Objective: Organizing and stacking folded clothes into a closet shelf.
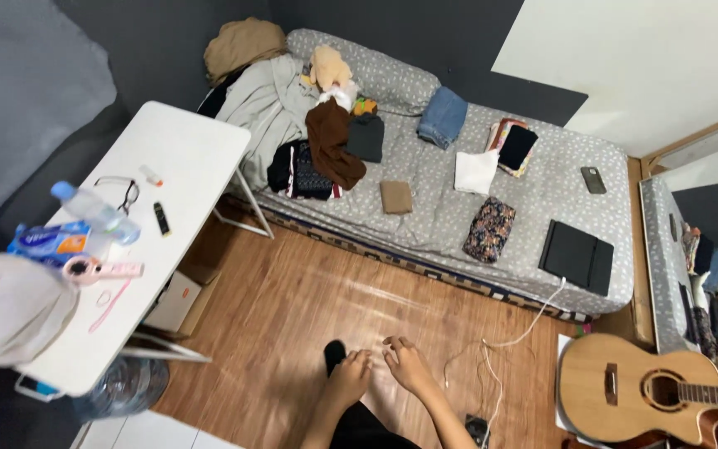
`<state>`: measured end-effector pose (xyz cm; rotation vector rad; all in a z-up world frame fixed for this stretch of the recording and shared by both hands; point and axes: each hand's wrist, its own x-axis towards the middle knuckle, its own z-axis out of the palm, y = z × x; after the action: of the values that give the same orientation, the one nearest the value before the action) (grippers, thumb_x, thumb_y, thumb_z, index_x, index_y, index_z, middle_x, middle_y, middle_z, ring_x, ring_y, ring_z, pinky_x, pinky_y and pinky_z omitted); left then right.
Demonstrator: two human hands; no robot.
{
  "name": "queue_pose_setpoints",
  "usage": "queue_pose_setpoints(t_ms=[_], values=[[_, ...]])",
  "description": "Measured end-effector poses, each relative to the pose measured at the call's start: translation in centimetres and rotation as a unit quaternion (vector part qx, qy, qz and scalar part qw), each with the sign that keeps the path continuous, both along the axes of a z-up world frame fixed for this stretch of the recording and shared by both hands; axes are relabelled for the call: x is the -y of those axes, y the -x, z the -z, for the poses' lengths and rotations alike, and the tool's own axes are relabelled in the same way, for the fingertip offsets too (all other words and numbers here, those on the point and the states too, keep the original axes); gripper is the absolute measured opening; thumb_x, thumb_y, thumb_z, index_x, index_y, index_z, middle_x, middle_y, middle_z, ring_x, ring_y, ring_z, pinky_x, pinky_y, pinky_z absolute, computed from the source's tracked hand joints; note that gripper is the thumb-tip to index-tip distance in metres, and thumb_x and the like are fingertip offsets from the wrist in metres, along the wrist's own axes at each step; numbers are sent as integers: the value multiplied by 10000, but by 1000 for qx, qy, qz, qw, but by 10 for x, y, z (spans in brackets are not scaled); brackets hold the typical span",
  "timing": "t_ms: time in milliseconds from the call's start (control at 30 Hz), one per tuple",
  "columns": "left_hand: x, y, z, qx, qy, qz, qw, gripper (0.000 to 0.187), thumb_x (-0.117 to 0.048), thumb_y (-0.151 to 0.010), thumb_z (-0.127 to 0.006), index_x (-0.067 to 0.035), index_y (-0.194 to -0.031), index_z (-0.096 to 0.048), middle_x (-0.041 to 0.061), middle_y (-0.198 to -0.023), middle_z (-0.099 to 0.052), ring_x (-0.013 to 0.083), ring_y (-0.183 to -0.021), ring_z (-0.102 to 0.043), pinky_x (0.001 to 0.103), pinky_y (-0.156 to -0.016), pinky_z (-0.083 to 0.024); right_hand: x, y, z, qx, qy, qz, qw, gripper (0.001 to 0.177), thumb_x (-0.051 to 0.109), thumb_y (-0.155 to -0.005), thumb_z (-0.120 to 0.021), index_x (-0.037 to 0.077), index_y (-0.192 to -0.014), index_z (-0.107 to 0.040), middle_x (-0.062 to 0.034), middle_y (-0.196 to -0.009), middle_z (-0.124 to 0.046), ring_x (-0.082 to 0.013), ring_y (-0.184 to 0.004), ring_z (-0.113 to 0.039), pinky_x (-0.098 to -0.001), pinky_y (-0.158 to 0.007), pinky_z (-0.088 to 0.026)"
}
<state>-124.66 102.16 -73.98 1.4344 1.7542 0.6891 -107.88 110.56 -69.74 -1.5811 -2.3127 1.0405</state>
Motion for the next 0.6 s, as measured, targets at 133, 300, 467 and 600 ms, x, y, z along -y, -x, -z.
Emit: queue_pose_setpoints(t_ms=[133, 300, 467, 600], values=[[-71, 23, 28, 11, -21, 51, 998, 284, -203, -963, -586, -96, -1223, -622, 156, -1191, -682, 365, -1082, -665, 473, -907, -533, -61, 12, 27, 14, 19, 21, 1000, 339, 264, -952, -627, 138, -1264, -585, -164, -1184, -687, -333, -1103, -679, -452, -924, -539], [-178, 69, 25, -16, -23, 97, 995, 276, -214, -954, -579, -102, -1205, -608, 150, -1136, -679, 372, -1066, -651, 490, -899, -516, -150, 36, 53, 29, 34, 51, 998, 356, 273, -947, -628, 146, -1272, -560, -160, -1179, -687, -318, -1102, -688, -445, -929, -544], [-280, 106, 34, -54, -44, 127, 989, 254, -203, -950, -567, -108, -1179, -618, 152, -1187, -662, 376, -1143, -613, 497, -959, -492, -231, 54, 66, 27, 35, 77, 996, 352, 274, -949, -630, 139, -1268, -574, -181, -1218, -661, -353, -1108, -671, -456, -924, -543], [-348, 110, 42, -48, 64, 149, 986, 349, -248, -962, -565, -107, -1280, -576, 163, -1282, -607, 385, -1219, -552, 491, -1018, -466, -282, 59, 68, 27, 51, 115, 992, 344, 277, -948, -626, 148, -1266, -597, -166, -1217, -676, -375, -1106, -672, -453, -938, -547]])
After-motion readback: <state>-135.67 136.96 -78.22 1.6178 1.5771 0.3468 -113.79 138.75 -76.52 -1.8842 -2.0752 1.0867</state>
